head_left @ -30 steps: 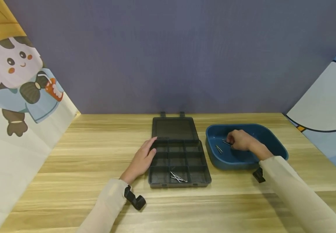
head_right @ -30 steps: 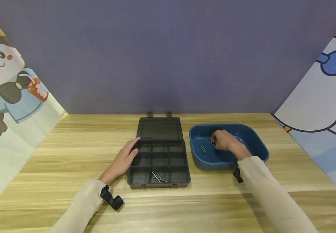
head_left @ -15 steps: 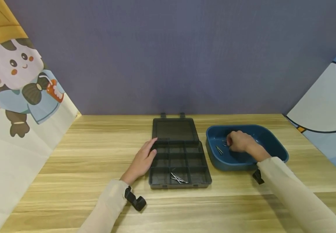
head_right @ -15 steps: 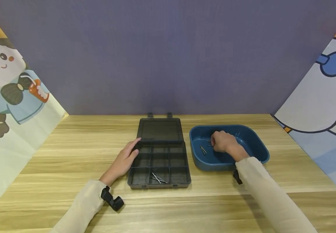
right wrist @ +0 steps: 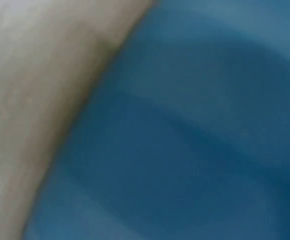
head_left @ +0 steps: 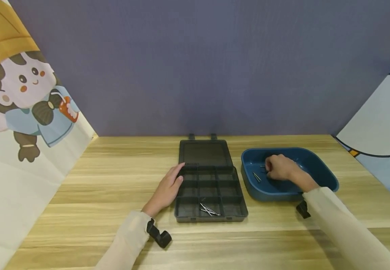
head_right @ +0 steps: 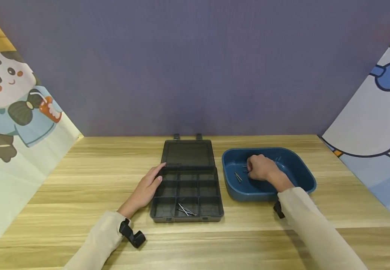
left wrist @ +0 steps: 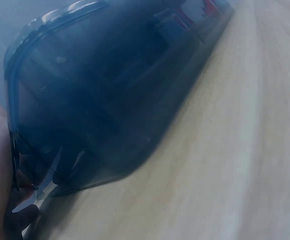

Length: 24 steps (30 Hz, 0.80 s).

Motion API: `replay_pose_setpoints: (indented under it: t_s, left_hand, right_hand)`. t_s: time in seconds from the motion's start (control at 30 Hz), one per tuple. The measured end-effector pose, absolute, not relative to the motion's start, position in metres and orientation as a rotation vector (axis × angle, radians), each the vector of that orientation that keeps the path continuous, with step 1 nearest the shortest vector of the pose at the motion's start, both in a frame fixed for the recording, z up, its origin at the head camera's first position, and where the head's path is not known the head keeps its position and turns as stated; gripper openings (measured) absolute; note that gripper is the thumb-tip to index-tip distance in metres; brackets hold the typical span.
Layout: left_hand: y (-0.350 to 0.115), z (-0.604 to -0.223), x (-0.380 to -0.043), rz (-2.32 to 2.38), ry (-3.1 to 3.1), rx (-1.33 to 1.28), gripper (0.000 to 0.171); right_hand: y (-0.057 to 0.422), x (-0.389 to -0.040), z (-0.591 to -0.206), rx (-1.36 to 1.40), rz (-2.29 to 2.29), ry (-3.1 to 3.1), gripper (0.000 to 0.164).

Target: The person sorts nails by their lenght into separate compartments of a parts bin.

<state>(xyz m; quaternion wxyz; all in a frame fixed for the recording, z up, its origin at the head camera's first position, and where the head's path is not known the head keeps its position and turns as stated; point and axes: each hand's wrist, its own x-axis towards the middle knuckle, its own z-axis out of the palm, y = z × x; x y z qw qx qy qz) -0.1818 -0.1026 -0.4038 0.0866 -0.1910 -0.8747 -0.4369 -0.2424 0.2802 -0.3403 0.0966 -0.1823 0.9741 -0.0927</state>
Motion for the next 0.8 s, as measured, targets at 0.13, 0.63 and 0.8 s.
replay_pose_setpoints:
  t_s: [0.13,0.63,0.8]
  left_hand:
    - [-0.103,-0.404,-0.180,-1.304,-2.611,-0.560,0.044]
    - [-0.099,-0.405,-0.182,-1.294,-2.613,-0.577,0.044]
    - [-0.102,-0.405,-0.182,-1.289,-2.618,-0.565,0.045]
  right_hand:
    - [0.279,-0.240,-0.333,-0.544,-0.314,2.890,0.014]
    - [0.270,-0.224,-0.299,-0.698,-0.392,2.904,0.007]
    - [0.258,-0.218,-0.288,-0.718,-0.394,2.887,0.006]
